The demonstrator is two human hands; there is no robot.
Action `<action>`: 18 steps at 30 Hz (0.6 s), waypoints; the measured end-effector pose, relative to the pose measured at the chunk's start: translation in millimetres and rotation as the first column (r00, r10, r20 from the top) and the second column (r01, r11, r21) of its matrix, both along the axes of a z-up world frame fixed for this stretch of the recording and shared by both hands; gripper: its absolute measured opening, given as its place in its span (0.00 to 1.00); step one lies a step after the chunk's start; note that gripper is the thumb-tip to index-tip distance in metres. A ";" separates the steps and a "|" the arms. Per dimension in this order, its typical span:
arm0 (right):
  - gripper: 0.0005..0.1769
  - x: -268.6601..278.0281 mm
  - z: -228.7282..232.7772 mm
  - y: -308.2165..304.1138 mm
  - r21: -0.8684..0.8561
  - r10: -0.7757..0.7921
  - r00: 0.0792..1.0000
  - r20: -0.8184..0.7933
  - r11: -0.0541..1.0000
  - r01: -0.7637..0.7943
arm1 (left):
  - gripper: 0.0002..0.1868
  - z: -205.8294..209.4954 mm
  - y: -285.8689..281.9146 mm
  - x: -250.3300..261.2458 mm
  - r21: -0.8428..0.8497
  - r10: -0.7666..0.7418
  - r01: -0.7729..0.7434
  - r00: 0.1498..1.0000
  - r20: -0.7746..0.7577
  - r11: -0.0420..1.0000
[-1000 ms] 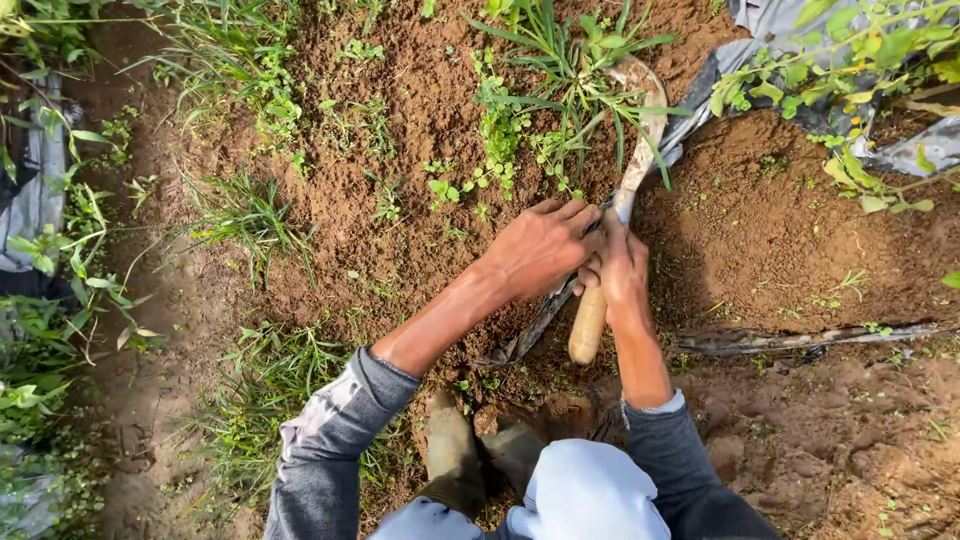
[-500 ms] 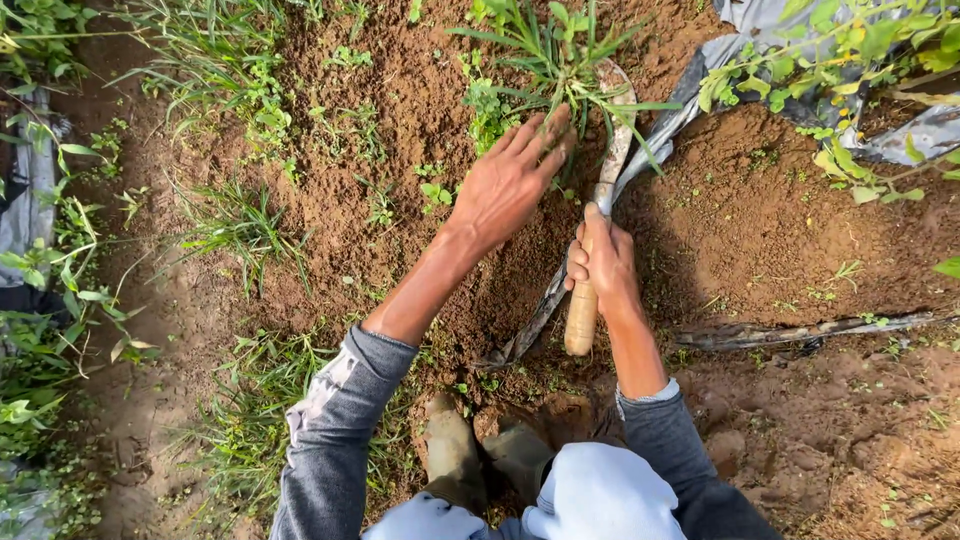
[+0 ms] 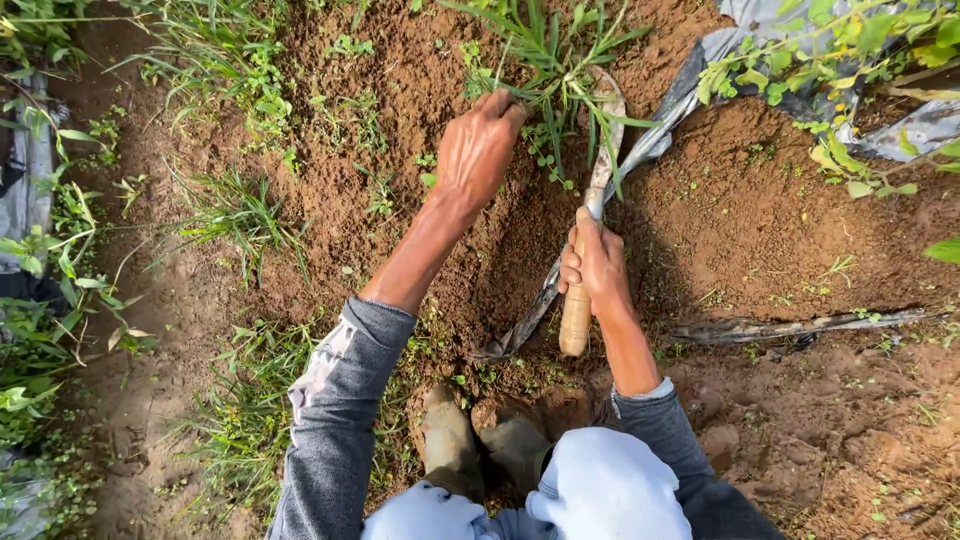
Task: The person uses a sickle to cut weeds and grass growing in a garden bed. They pull the uprooted vegetation by hand and gather it into a pile on the ground.
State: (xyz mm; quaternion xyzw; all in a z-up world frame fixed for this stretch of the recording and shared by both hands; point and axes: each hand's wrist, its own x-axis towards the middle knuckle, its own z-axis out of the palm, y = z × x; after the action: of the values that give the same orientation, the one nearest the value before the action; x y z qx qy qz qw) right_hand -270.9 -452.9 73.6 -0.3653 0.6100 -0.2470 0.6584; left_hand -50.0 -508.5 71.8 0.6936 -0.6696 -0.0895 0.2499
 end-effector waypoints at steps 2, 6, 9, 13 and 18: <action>0.23 8.4 -5.4 -9.2 -0.031 0.022 1.000 0.019 0.999 -0.021 | 0.18 -2.9 -4.2 -0.6 -0.026 0.002 -0.003 0.998 -0.056 1.000; 0.24 -8.4 -6.7 17.6 -0.071 0.066 0.998 -0.001 0.995 -0.066 | 0.13 -0.3 2.9 -1.3 -0.055 0.025 -0.033 0.990 -0.138 0.998; 0.24 -13.9 -6.4 16.4 0.019 0.045 0.999 -0.024 0.999 -0.044 | 0.22 2.4 9.0 6.3 -0.182 -0.025 -0.001 0.990 -0.140 0.983; 0.26 -20.5 -11.8 30.5 -0.129 0.136 0.989 0.062 0.984 -0.127 | 0.13 2.7 50.7 7.3 -0.178 -0.025 -0.005 0.986 -0.165 0.984; 0.27 -37.5 -38.7 43.0 -0.081 0.120 0.984 0.131 0.991 -0.110 | 0.10 -20.9 102.6 14.2 -0.073 0.040 -0.064 0.954 -0.299 0.995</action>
State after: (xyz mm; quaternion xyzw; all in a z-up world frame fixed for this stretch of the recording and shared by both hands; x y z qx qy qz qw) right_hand -308.4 -409.9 35.0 -0.4060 0.5322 -0.2550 0.6978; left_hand -35.8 -405.9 50.9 0.6788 -0.6092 -0.1584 0.3782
